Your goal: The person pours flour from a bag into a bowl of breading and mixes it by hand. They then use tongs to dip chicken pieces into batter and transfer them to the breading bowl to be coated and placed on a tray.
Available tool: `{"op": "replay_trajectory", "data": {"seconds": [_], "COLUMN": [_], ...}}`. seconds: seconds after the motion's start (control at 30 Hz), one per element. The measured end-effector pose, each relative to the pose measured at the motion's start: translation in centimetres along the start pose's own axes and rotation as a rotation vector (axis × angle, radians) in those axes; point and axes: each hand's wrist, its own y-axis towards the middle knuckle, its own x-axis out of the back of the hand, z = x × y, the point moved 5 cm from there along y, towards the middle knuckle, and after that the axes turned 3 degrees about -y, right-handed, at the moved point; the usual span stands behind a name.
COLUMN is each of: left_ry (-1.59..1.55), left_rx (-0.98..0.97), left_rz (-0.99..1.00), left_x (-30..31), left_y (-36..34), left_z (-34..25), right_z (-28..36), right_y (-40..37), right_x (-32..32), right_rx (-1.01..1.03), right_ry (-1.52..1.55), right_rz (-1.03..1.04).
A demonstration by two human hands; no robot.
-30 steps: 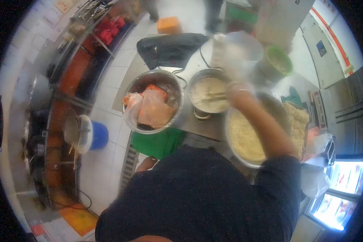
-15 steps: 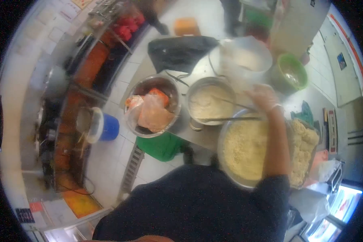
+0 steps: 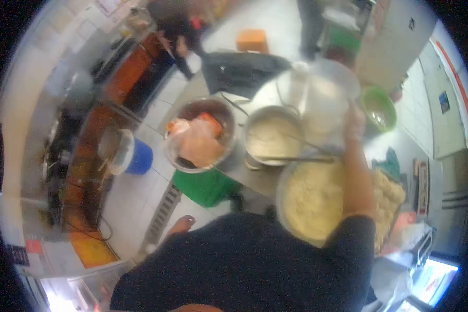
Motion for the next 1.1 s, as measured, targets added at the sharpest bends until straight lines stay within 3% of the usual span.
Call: {"op": "replay_trajectory", "data": {"seconds": [0.07,0.13,0.17,0.2,0.33,0.43,0.5,0.57,0.67,0.83,1.1], "left_ry": [-0.004,0.108,0.104,0.074,-0.010,0.109,0.098,0.093,0.073,0.094,0.124], "left_rx": [0.050,-0.062,-0.056,-0.015,0.018,0.112,0.107,0.096,0.082,0.027,0.094], "left_rz": [0.028,0.049,0.053,0.063,0.102,0.048,0.031,0.012,0.070,0.074,0.081], "left_x": [-0.6,-1.3,-1.3,-1.5,-1.2,-1.1,-1.4,-1.7,-2.1,-1.9,-2.5], "left_y": [-0.7,-0.6,-0.7,-1.0,-2.0,-2.6,-2.4,-2.0,-1.0,-0.6,-0.4], "left_z": [0.6,3.7,4.8,6.0,8.5,6.4,4.9,3.5,1.3,-1.0,1.2], "right_z": [-1.4,-4.7,-6.0,-7.6,-4.9,-1.8,4.6,8.2,10.4,14.0,14.4], "right_y": [1.8,3.5,4.7,6.4,9.3,10.6,9.7,9.2,9.1,8.7,8.8], "right_x": [0.4,-0.6,-0.8,-0.1,1.7,2.2,3.1,3.4,2.9,2.8,1.0], "right_rx": [0.161,-0.521,-0.523,-0.293,-0.085,0.004,-0.101,0.235,0.170,0.449,0.520], "right_ry": [-0.103,0.850,0.847,0.745,0.616,0.525,0.452,0.273,0.315,0.254,0.026], "right_rz": [-0.083,-0.040,-0.032,-0.055,0.031,0.155,0.331,0.255,0.310,0.291,0.425]}}
